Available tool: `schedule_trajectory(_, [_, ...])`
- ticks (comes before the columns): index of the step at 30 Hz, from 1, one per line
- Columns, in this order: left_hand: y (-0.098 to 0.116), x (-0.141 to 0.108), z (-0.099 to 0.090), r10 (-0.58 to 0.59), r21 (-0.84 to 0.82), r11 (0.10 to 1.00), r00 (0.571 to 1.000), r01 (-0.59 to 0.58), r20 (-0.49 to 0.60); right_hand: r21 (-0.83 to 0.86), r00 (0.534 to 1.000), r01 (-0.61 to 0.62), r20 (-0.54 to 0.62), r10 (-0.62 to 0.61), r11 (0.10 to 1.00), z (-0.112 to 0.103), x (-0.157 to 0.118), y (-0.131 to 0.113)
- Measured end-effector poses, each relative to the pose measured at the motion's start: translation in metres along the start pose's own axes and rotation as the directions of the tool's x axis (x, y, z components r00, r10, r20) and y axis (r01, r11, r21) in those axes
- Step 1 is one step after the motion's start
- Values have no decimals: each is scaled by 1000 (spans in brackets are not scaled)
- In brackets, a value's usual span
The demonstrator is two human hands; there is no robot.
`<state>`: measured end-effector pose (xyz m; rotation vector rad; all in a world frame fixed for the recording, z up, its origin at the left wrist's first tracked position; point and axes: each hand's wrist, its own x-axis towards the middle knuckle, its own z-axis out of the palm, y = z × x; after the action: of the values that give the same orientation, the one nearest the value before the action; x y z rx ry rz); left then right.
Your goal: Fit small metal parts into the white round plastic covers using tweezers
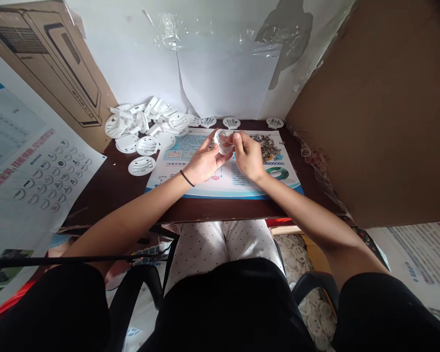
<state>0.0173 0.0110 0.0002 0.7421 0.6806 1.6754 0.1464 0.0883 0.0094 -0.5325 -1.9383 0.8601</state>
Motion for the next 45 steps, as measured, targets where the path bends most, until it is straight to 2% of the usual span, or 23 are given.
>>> schedule_trajectory(4, [-2, 1, -2, 4, 53, 999, 1000, -4, -3, 13, 1000, -6, 20, 6, 1000, 1, 1, 2])
schedule_trajectory(14, [-12, 1, -8, 46, 259, 965, 998, -34, -43, 326, 977, -208, 103, 184, 922, 9, 5, 11])
schedule_trajectory(17, [-14, 2, -12, 48, 295, 955, 998, -38, -26, 432, 977, -215, 92, 195, 876, 13, 4, 8])
schedule_trajectory(24, [-14, 5, -17, 71, 354, 932, 997, -75, 25, 538, 973, -223, 77, 216, 813, 14, 2, 3])
schedule_trajectory(30, [-15, 5, -16, 62, 350, 934, 998, -69, 33, 502, 958, -285, 125, 257, 817, 14, 3, 9])
schedule_trajectory(34, [-9, 4, -14, 61, 304, 951, 998, -64, 20, 484, 964, -264, 135, 227, 834, 12, 4, 8])
schedule_trajectory(37, [-2, 5, -18, -43, 239, 970, 999, 42, -2, 444, 972, -234, 109, 207, 865, 8, 6, 5])
schedule_trajectory(41, [4, 8, -27, -205, 185, 961, 978, 207, -33, 389, 977, -204, 21, 212, 899, -1, 13, 7])
schedule_trajectory(45, [5, 8, -28, -218, 178, 959, 975, 223, -46, 280, 975, -203, -35, 222, 938, -10, 19, 13])
